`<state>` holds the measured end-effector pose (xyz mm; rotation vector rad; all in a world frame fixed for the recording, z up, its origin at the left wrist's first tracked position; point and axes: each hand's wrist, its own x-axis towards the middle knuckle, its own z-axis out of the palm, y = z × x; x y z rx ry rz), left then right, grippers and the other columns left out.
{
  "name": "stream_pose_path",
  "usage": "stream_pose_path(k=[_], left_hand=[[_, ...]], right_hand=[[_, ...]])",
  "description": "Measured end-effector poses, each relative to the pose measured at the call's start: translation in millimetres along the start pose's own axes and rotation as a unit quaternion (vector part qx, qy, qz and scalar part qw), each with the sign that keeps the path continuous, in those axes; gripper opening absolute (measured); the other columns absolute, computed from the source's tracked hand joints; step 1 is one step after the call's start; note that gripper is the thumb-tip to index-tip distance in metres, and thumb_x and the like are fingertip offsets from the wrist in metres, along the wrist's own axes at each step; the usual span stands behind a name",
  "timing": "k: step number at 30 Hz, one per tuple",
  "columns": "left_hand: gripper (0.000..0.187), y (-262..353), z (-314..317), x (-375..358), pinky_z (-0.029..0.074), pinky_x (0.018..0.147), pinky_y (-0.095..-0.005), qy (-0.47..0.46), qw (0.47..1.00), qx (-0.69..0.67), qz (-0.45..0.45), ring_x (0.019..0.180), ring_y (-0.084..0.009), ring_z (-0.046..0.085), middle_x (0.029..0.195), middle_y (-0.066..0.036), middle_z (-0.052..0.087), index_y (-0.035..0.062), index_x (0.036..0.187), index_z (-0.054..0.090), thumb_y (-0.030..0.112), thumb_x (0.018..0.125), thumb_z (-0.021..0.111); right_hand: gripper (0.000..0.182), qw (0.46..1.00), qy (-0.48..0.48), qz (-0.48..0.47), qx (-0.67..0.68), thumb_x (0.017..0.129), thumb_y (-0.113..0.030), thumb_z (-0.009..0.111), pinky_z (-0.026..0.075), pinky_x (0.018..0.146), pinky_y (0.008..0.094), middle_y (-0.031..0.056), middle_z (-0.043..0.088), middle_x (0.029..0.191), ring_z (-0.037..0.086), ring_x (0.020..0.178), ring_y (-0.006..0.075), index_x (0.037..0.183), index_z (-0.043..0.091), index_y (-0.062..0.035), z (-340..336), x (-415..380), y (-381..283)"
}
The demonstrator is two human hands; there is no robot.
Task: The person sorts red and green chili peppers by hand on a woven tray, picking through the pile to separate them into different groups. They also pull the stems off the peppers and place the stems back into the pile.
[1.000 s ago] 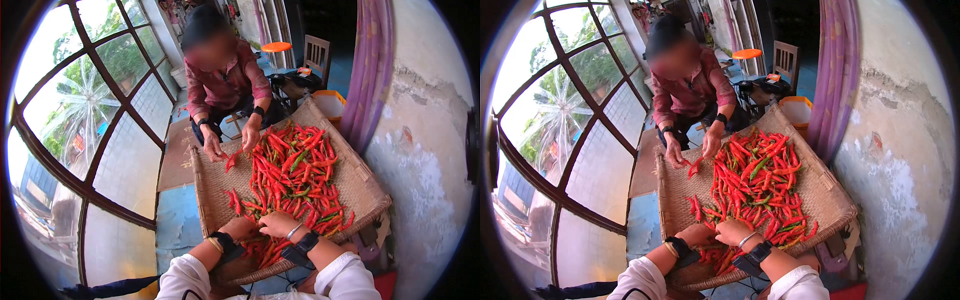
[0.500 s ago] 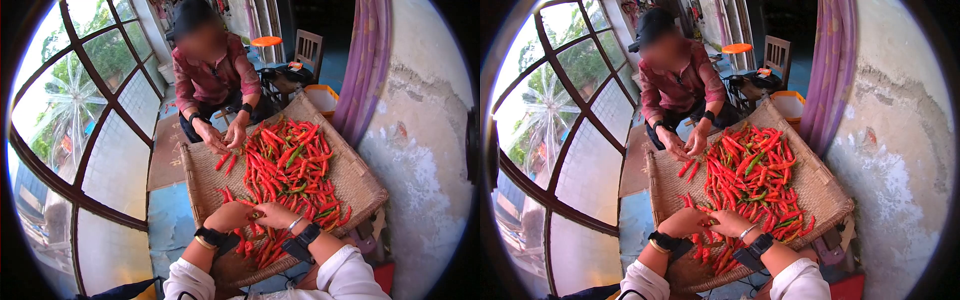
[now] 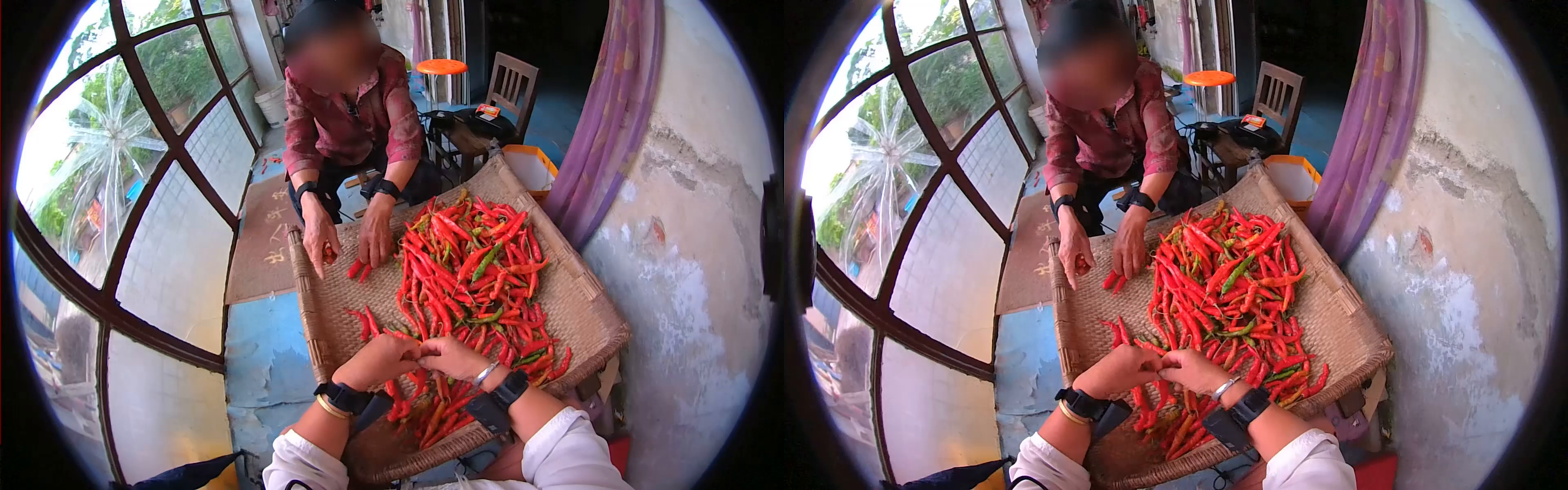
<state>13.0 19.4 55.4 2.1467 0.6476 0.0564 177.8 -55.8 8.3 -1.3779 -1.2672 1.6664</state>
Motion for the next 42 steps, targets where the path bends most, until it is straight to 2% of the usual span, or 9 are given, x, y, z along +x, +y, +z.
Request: stream_pose_path(k=[4,8,10,19,29,33,36,40,42], left_hand=[[0.025,-2.8,7.3,2.5,0.047,0.067,-0.0301,0.154,0.988,-0.008,0.007,0.075,-0.0197,0.061,0.078,-0.011,0.062,0.0004,0.095,0.056,0.007,0.072,0.064],[0.026,-11.1,12.5,4.1,0.046,0.061,-0.0312,0.131,0.989,-0.042,0.053,0.070,-0.0225,0.061,0.075,-0.014,0.061,0.0008,0.094,0.056,0.017,0.075,0.064],[0.019,-4.9,9.8,2.4,0.045,0.063,-0.0271,0.009,0.998,-0.055,-0.010,0.067,-0.0135,0.056,0.074,-0.011,0.059,-0.0001,0.094,0.057,0.010,0.078,0.061],[0.016,-5.3,-0.1,-4.5,0.043,0.057,-0.0262,0.129,0.983,-0.133,-0.010,0.062,-0.0079,0.048,0.066,-0.001,0.055,-0.0002,0.093,0.058,0.010,0.081,0.058],[0.019,-2.2,10.9,-1.2,0.044,0.057,-0.0360,0.104,0.994,0.000,0.027,0.063,-0.0310,0.058,0.069,-0.018,0.057,0.0013,0.089,0.059,0.016,0.077,0.058],[0.018,0.3,9.5,1.3,0.045,0.057,-0.0367,0.106,0.994,-0.004,0.013,0.065,-0.0308,0.058,0.069,-0.018,0.058,0.0019,0.089,0.059,0.016,0.077,0.058],[0.024,-8.4,3.1,0.3,0.046,0.060,-0.0355,0.215,0.972,0.081,-0.037,0.067,-0.0281,0.059,0.073,-0.016,0.059,0.0027,0.092,0.059,0.021,0.076,0.062],[0.031,-25.7,2.3,-3.8,0.047,0.069,-0.0413,0.161,0.950,0.236,-0.127,0.080,-0.0317,0.059,0.085,-0.016,0.059,0.0065,0.093,0.060,0.032,0.075,0.060],[0.031,-32.8,10.6,-4.5,0.048,0.068,-0.0411,0.134,0.940,0.283,-0.132,0.080,-0.0304,0.059,0.083,-0.015,0.059,0.0074,0.096,0.059,0.030,0.075,0.059]], right_hand=[[0.016,0.995,0.081,-0.064,-0.010,0.082,-0.010,0.056,0.045,0.069,0.0239,0.0017,0.061,0.080,0.055,0.075,0.0085,0.095,0.059,-0.0008,-6.0,-0.7,4.6],[0.014,0.983,0.122,-0.137,-0.021,0.081,-0.007,0.055,0.045,0.070,0.0231,0.0017,0.060,0.080,0.055,0.075,0.0088,0.093,0.059,0.0002,-7.4,-5.6,-5.2],[0.014,0.981,0.125,-0.145,0.018,0.081,-0.006,0.056,0.045,0.070,0.0227,0.0018,0.059,0.080,0.055,0.076,0.0088,0.093,0.059,0.0008,-5.3,-5.2,-5.3],[0.023,0.983,0.086,-0.142,0.079,0.081,-0.008,0.058,0.042,0.060,0.0185,-0.0016,0.055,0.074,0.050,0.068,0.0038,0.102,0.055,0.0012,-9.3,-9.8,-13.9],[0.023,0.985,0.077,-0.143,0.066,0.080,-0.005,0.058,0.042,0.057,0.0199,-0.0009,0.054,0.072,0.049,0.064,0.0045,0.102,0.054,-0.0006,-0.1,-5.3,-8.4],[0.015,0.985,0.121,-0.119,0.029,0.080,-0.007,0.058,0.041,0.052,0.0207,-0.0025,0.054,0.067,0.048,0.058,0.0037,0.094,0.057,-0.0011,-10.5,-11.0,-16.3],[0.021,0.960,0.189,-0.155,0.138,0.081,-0.010,0.056,0.043,0.050,0.0197,0.0017,0.057,0.071,0.051,0.055,0.0059,0.101,0.053,-0.0008,-39.9,-18.9,-27.9],[0.040,0.812,0.328,-0.215,0.433,0.085,-0.015,0.053,0.045,0.047,0.0219,0.0055,0.060,0.075,0.056,0.057,0.0110,0.120,0.039,-0.0021,-60.6,-21.6,-34.0],[0.039,0.817,0.333,-0.172,0.439,0.085,-0.016,0.053,0.045,0.046,0.0221,0.0059,0.060,0.076,0.057,0.057,0.0110,0.119,0.040,-0.0021,-58.7,-19.8,-21.0]])
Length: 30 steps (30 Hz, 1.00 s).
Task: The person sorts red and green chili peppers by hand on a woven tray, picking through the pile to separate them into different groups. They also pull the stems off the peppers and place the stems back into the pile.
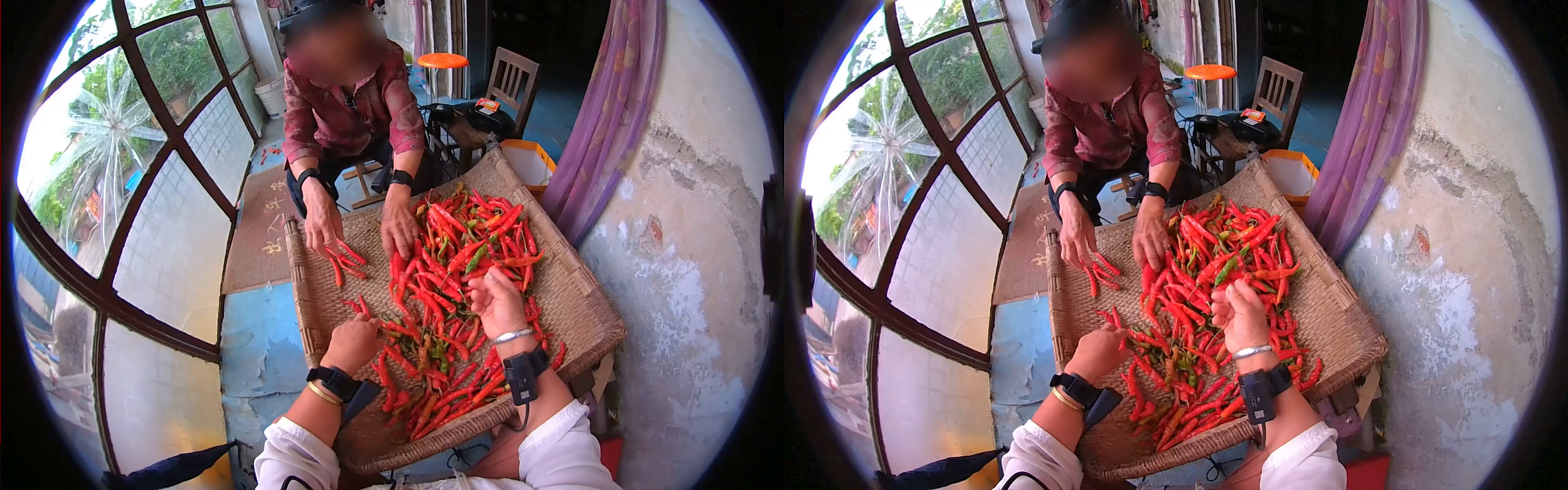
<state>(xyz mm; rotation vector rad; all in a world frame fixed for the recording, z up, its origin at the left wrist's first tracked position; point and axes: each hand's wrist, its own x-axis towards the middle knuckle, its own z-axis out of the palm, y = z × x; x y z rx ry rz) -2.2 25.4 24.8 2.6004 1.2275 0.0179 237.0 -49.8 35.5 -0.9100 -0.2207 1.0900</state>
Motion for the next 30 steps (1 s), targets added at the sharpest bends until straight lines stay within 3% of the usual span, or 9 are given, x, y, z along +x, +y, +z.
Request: stream_pose_path(k=[5,7,8,11,14,17,27,29,30], left_hand=[[0.032,-7.4,8.7,-0.2,0.048,0.069,-0.0403,-0.127,0.990,0.053,0.012,0.085,-0.0280,0.059,0.084,-0.014,0.060,0.0108,0.099,0.059,0.028,0.072,0.060],[0.031,-15.5,20.5,3.0,0.048,0.071,-0.0392,-0.212,0.976,0.014,0.058,0.088,-0.0271,0.059,0.089,-0.011,0.062,0.0141,0.099,0.060,0.027,0.071,0.059],[0.031,-17.5,25.4,2.1,0.048,0.071,-0.0392,-0.213,0.975,0.014,0.058,0.088,-0.0271,0.059,0.089,-0.011,0.062,0.0141,0.099,0.060,0.027,0.071,0.059],[0.033,-6.5,20.3,-3.0,0.047,0.074,-0.0384,-0.244,0.957,-0.080,0.138,0.088,-0.0265,0.059,0.092,-0.007,0.062,0.0165,0.099,0.061,0.026,0.067,0.061],[0.033,0.1,18.4,-4.6,0.046,0.076,-0.0376,-0.253,0.956,-0.069,0.129,0.088,-0.0264,0.058,0.091,-0.005,0.062,0.0168,0.096,0.062,0.026,0.064,0.063],[0.033,-2.6,25.1,-3.6,0.047,0.072,-0.0367,-0.290,0.948,0.001,0.131,0.084,-0.0259,0.059,0.085,-0.007,0.063,0.0149,0.096,0.061,0.026,0.065,0.064],[0.015,-0.8,42.3,-7.0,0.049,0.065,-0.0367,-0.196,0.968,0.113,0.108,0.080,-0.0274,0.061,0.084,-0.013,0.061,0.0081,0.082,0.062,0.019,0.074,0.055],[0.015,3.6,32.0,-5.9,0.049,0.064,-0.0366,-0.190,0.971,0.102,0.105,0.077,-0.0281,0.061,0.083,-0.014,0.061,0.0072,0.080,0.062,0.019,0.075,0.054],[0.015,5.9,23.6,-4.9,0.049,0.063,-0.0358,-0.153,0.967,0.087,0.185,0.074,-0.0271,0.061,0.083,-0.012,0.062,0.0053,0.081,0.062,0.016,0.075,0.054]], right_hand=[[0.026,0.966,-0.129,0.116,-0.192,0.083,-0.015,0.054,0.044,0.048,0.0217,0.0070,0.061,0.075,0.057,0.058,0.0102,0.106,0.053,-0.0025,-0.2,-5.0,25.6],[0.027,0.852,-0.285,0.066,-0.434,0.081,-0.016,0.056,0.045,0.050,0.0223,0.0052,0.061,0.075,0.057,0.060,0.0099,0.104,0.054,-0.0021,8.6,-14.1,32.3],[0.028,0.756,-0.353,-0.026,-0.550,0.078,-0.017,0.058,0.046,0.056,0.0254,0.0067,0.062,0.078,0.059,0.062,0.0130,0.102,0.056,-0.0031,2.8,-16.0,42.0],[0.038,0.531,-0.490,-0.018,-0.691,0.073,-0.024,0.061,0.046,0.073,0.0365,0.0145,0.061,0.091,0.059,0.084,0.0282,0.107,0.055,-0.0070,4.2,-31.4,52.6],[0.040,0.458,-0.504,0.037,-0.731,0.072,-0.024,0.061,0.044,0.078,0.0401,0.0153,0.060,0.094,0.056,0.092,0.0319,0.108,0.055,-0.0072,-0.9,-38.7,64.4],[0.041,0.433,-0.495,0.040,-0.752,0.071,-0.024,0.062,0.044,0.078,0.0406,0.0144,0.061,0.095,0.056,0.093,0.0319,0.108,0.055,-0.0085,-7.2,-37.8,76.5],[0.025,0.383,-0.457,0.037,-0.802,0.074,-0.021,0.059,0.046,0.075,0.0420,0.0138,0.061,0.092,0.057,0.092,0.0310,0.095,0.059,-0.0077,1.4,-40.5,70.7],[0.030,0.472,-0.414,-0.021,-0.778,0.075,-0.028,0.060,0.045,0.074,0.0417,0.0165,0.061,0.088,0.058,0.088,0.0319,0.097,0.058,-0.0078,11.9,-44.3,55.6],[0.030,0.473,-0.415,-0.020,-0.777,0.075,-0.028,0.060,0.045,0.074,0.0417,0.0165,0.061,0.088,0.058,0.088,0.0319,0.097,0.058,-0.0078,8.8,-41.5,59.7]])
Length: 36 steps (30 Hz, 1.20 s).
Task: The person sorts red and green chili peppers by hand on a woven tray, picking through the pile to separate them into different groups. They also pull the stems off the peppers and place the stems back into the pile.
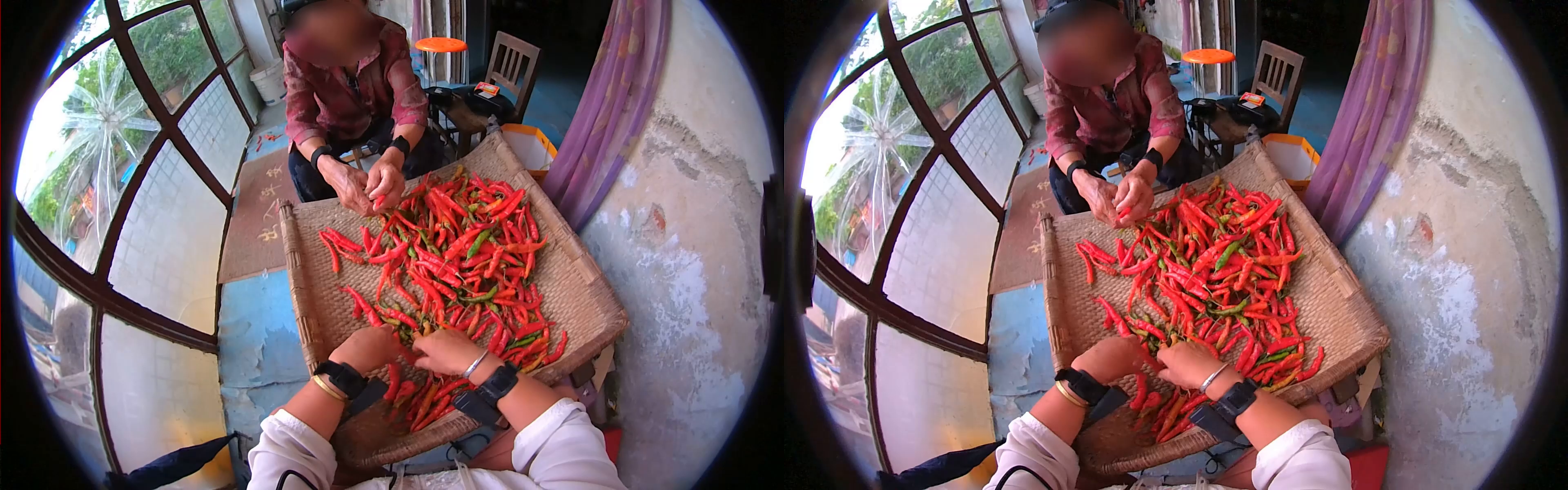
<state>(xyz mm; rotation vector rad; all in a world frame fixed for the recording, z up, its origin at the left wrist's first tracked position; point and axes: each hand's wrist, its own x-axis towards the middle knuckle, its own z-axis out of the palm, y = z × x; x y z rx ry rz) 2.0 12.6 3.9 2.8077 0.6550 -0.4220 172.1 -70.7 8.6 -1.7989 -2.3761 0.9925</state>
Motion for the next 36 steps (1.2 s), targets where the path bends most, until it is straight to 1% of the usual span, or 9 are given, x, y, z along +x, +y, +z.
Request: stream_pose_path(k=[1,8,17,20,23,27,29,33,36], left_hand=[[0.015,0.5,-7.5,-0.8,0.050,0.062,-0.0349,0.045,0.996,0.006,0.077,0.072,-0.0262,0.062,0.082,-0.011,0.063,0.0034,0.081,0.063,0.014,0.075,0.054],[0.014,8.0,-39.0,-6.8,0.047,0.060,-0.0302,0.095,0.942,-0.323,0.002,0.067,-0.0210,0.061,0.073,-0.011,0.061,0.0027,0.085,0.059,0.011,0.074,0.061],[0.013,7.6,-42.9,-7.1,0.046,0.059,-0.0286,0.132,0.891,-0.433,-0.017,0.065,-0.0190,0.059,0.071,-0.008,0.061,0.0021,0.086,0.059,0.010,0.076,0.061],[0.017,1.8,-34.4,-5.2,0.046,0.060,-0.0326,0.116,0.926,-0.359,-0.019,0.066,-0.0237,0.060,0.071,-0.010,0.061,0.0031,0.087,0.060,0.015,0.075,0.061],[0.020,-2.1,-13.6,-1.7,0.046,0.061,-0.0361,0.098,0.967,-0.231,-0.043,0.065,-0.0277,0.059,0.070,-0.012,0.060,0.0039,0.091,0.059,0.017,0.075,0.059],[0.034,-1.0,15.5,3.5,0.046,0.069,-0.0405,0.103,0.978,-0.179,0.021,0.078,-0.0324,0.058,0.078,-0.015,0.060,0.0071,0.101,0.057,0.021,0.071,0.060],[0.039,1.8,12.7,6.9,0.046,0.071,-0.0404,0.071,0.981,-0.175,0.038,0.081,-0.0323,0.057,0.080,-0.015,0.059,0.0082,0.105,0.056,0.021,0.069,0.061],[0.041,11.7,-8.3,3.2,0.046,0.075,-0.0393,-0.106,0.973,-0.206,0.003,0.085,-0.0303,0.058,0.086,-0.013,0.061,0.0124,0.109,0.056,0.021,0.069,0.060],[0.032,8.1,-5.5,5.5,0.046,0.075,-0.0393,-0.110,0.973,-0.196,0.059,0.084,-0.0293,0.059,0.088,-0.012,0.062,0.0123,0.103,0.059,0.021,0.072,0.058]], right_hand=[[0.031,0.996,0.061,-0.019,0.058,0.075,-0.029,0.060,0.045,0.073,0.0412,0.0168,0.060,0.086,0.058,0.086,0.0323,0.095,0.057,-0.0064,6.0,5.7,6.9],[0.029,0.944,0.228,-0.073,0.227,0.073,-0.028,0.063,0.045,0.069,0.0409,0.0185,0.059,0.083,0.057,0.081,0.0343,0.089,0.057,-0.0045,4.5,8.6,6.2],[0.024,0.960,0.162,-0.054,0.222,0.081,-0.026,0.052,0.046,0.066,0.0414,0.0178,0.059,0.076,0.056,0.076,0.0362,0.090,0.057,-0.0037,-29.8,-10.7,10.8],[0.022,0.960,0.114,0.016,0.254,0.084,-0.024,0.050,0.046,0.053,0.0338,0.0121,0.058,0.068,0.058,0.059,0.0242,0.091,0.058,-0.0046,-46.9,-18.2,24.0],[0.026,0.841,0.220,0.025,0.494,0.087,-0.023,0.048,0.041,0.042,0.0215,0.0037,0.056,0.064,0.051,0.048,0.0077,0.104,0.054,-0.0038,-63.6,-22.4,36.7],[0.055,0.743,0.370,0.101,0.548,0.085,-0.021,0.052,0.041,0.041,0.0193,0.0044,0.057,0.067,0.050,0.048,0.0069,0.131,0.026,-0.0037,-67.5,-21.1,38.5],[0.054,0.817,0.333,0.101,0.459,0.084,-0.018,0.054,0.042,0.043,0.0213,0.0057,0.058,0.070,0.052,0.049,0.0081,0.130,0.030,-0.0039,-62.3,-19.4,28.8],[0.035,0.972,0.118,0.011,0.201,0.076,-0.028,0.056,0.047,0.067,0.0388,0.0174,0.061,0.081,0.060,0.076,0.0315,0.105,0.054,-0.0078,-38.3,-12.6,20.3],[0.035,0.992,0.032,-0.044,0.113,0.076,-0.027,0.055,0.044,0.076,0.0423,0.0174,0.059,0.094,0.056,0.089,0.0352,0.105,0.054,-0.0082,-17.2,-6.6,17.1]])
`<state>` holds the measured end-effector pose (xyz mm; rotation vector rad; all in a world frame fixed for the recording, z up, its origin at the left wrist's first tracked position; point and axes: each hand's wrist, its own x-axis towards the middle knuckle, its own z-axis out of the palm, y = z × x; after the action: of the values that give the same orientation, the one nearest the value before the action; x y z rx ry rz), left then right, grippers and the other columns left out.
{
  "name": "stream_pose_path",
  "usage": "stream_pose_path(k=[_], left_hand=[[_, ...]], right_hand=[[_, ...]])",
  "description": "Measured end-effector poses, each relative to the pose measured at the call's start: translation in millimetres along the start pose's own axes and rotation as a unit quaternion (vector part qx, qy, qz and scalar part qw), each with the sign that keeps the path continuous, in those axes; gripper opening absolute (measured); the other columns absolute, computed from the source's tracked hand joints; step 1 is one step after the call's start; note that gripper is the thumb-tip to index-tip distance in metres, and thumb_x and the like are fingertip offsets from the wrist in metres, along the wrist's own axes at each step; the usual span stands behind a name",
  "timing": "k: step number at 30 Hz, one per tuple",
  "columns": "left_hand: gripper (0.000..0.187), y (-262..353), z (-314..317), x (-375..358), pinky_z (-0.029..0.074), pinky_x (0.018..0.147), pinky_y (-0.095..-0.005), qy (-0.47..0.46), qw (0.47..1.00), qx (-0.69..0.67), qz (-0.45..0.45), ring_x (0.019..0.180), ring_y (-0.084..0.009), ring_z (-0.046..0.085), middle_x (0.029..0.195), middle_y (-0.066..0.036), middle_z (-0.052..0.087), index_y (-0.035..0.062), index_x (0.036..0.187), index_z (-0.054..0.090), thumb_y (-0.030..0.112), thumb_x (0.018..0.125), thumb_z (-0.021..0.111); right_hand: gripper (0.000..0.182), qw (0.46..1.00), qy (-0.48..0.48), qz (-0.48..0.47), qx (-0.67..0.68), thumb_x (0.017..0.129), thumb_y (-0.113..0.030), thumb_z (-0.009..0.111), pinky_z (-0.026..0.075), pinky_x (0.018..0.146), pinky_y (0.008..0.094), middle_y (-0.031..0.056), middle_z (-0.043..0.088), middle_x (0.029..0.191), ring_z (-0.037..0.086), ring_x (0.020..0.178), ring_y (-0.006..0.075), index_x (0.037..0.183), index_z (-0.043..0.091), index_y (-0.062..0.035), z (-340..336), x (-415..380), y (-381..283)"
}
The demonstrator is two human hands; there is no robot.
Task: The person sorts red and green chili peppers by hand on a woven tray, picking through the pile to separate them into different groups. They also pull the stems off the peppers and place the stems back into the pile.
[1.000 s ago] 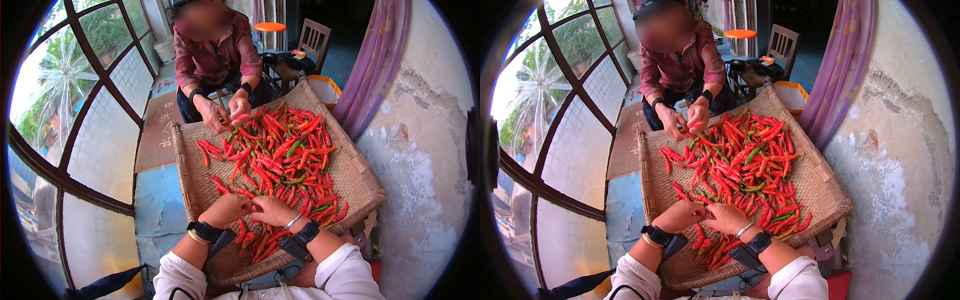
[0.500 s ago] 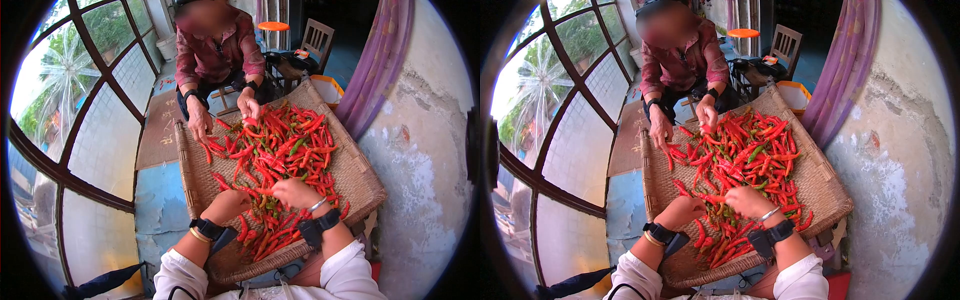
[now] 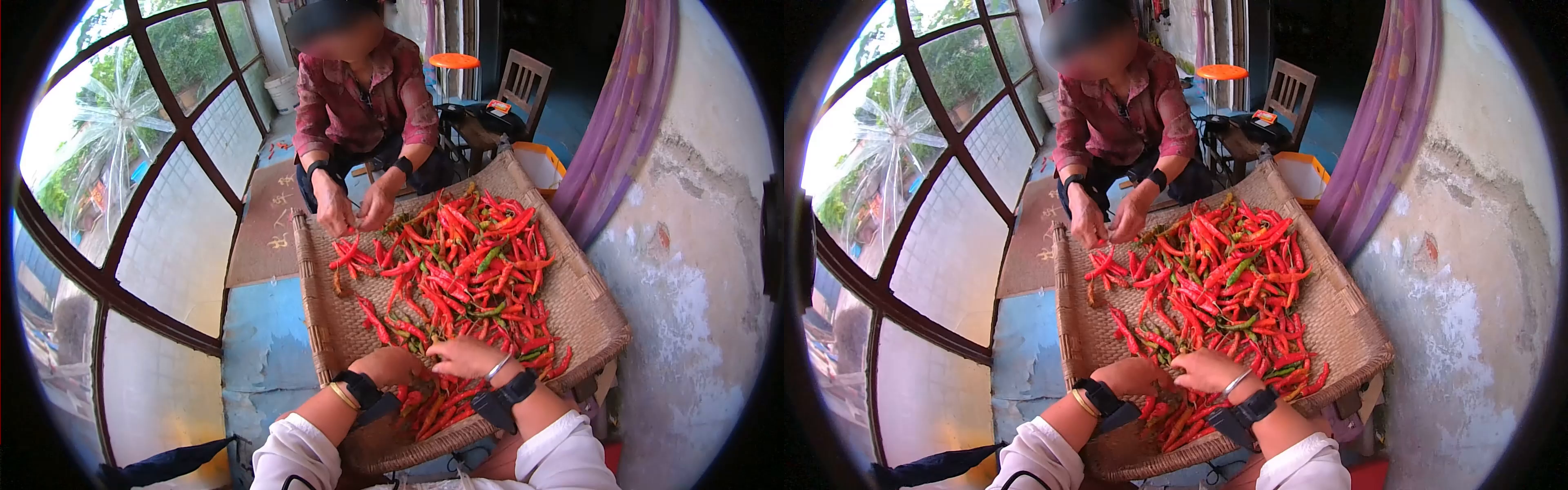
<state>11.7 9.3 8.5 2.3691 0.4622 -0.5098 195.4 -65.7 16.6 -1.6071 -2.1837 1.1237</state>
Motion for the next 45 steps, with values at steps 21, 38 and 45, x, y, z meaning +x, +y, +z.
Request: stream_pose_path(k=[21,38,45], left_hand=[[0.019,17.9,-21.5,-12.4,0.045,0.065,-0.0271,0.258,0.929,-0.266,-0.005,0.071,-0.0134,0.056,0.076,-0.007,0.058,0.0039,0.095,0.055,0.008,0.077,0.059],[0.045,-9.9,14.7,6.7,0.045,0.075,-0.0383,-0.042,0.997,-0.058,0.020,0.087,-0.0296,0.058,0.092,-0.013,0.061,0.0116,0.110,0.054,0.021,0.066,0.061],[0.039,-5.2,18.6,4.0,0.044,0.073,-0.0387,-0.057,0.998,-0.006,0.019,0.087,-0.0300,0.056,0.091,-0.012,0.060,0.0087,0.101,0.058,0.023,0.065,0.064]], right_hand=[[0.018,0.917,0.211,0.097,0.323,0.082,-0.019,0.053,0.043,0.049,0.0244,0.0043,0.056,0.062,0.053,0.052,0.0109,0.086,0.061,-0.0030,-40.5,-15.3,10.5],[0.028,0.998,-0.009,0.006,0.062,0.073,-0.028,0.061,0.045,0.073,0.0395,0.0157,0.062,0.084,0.058,0.083,0.0332,0.091,0.062,-0.0063,6.6,2.0,1.8],[0.027,0.978,-0.173,0.053,-0.102,0.069,-0.024,0.063,0.046,0.076,0.0413,0.0148,0.062,0.089,0.058,0.087,0.0320,0.089,0.062,-0.0069,25.5,0.1,-0.9]])
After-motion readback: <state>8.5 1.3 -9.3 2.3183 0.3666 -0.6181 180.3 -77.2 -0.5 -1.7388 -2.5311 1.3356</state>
